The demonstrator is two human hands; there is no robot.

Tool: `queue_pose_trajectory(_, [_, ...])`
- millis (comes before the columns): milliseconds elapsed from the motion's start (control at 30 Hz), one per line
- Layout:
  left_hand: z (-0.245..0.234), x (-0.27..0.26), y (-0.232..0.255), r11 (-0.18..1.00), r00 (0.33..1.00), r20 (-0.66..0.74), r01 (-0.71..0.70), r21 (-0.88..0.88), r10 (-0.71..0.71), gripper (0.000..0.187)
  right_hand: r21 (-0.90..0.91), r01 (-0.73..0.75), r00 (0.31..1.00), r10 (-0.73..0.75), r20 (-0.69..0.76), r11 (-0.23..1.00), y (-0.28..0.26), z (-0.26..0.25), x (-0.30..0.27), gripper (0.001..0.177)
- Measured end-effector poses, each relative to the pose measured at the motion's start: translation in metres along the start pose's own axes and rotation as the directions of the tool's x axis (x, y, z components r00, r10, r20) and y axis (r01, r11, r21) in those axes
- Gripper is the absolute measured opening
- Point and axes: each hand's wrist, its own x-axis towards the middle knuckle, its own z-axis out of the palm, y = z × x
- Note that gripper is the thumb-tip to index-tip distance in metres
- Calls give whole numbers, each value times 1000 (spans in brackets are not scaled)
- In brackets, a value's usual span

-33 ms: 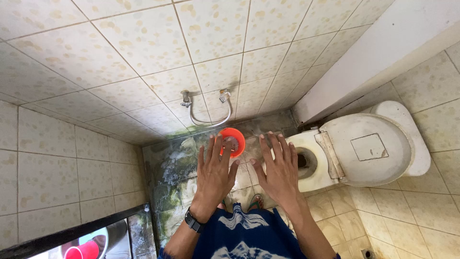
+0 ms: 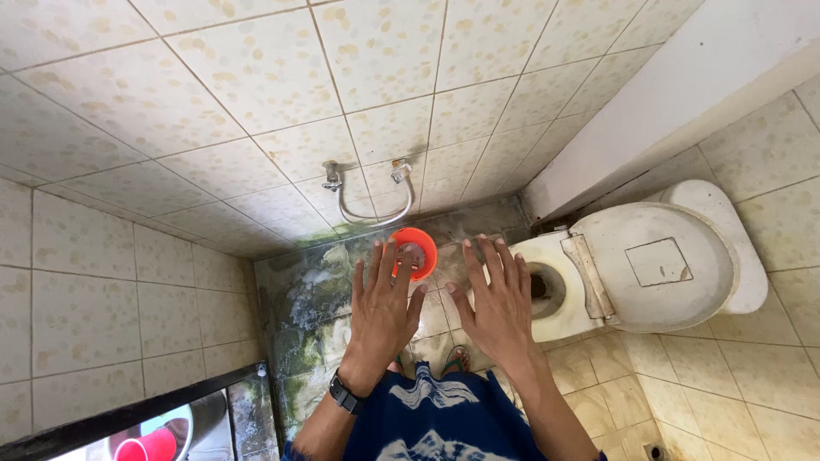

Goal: The person scrubs the toilet bowl, seat, and lid using a brush and soapy water from an orange bucket. They repeatedly dip the brush into the bucket and scrub various surfaces of the toilet, including the rim and underside of the seat.

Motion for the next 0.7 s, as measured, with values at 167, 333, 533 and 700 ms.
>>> queue_pose_trajectory(167, [2, -3, -5, 999, 1000, -27, 15, -38, -16, 51, -16, -10, 1000, 10, 4, 1000, -3, 8, -3, 60])
queue_pose_trajectory(333, [16, -9, -23, 998, 999, -7, 35, -55, -36, 50, -30, -29, 998, 31, 58, 999, -10, 27, -7, 61])
queue_pose_trajectory(533, [79, -40, -72, 986, 986, 89, 145, -80, -138, 50, -7, -95, 974, 94, 207, 995, -14, 88, -27, 59])
queue_pose_trajectory(700, [198, -122, -147, 939, 893, 375, 318, -131, -250, 46, -14, -97, 929, 96, 358, 995, 1, 201, -91, 54])
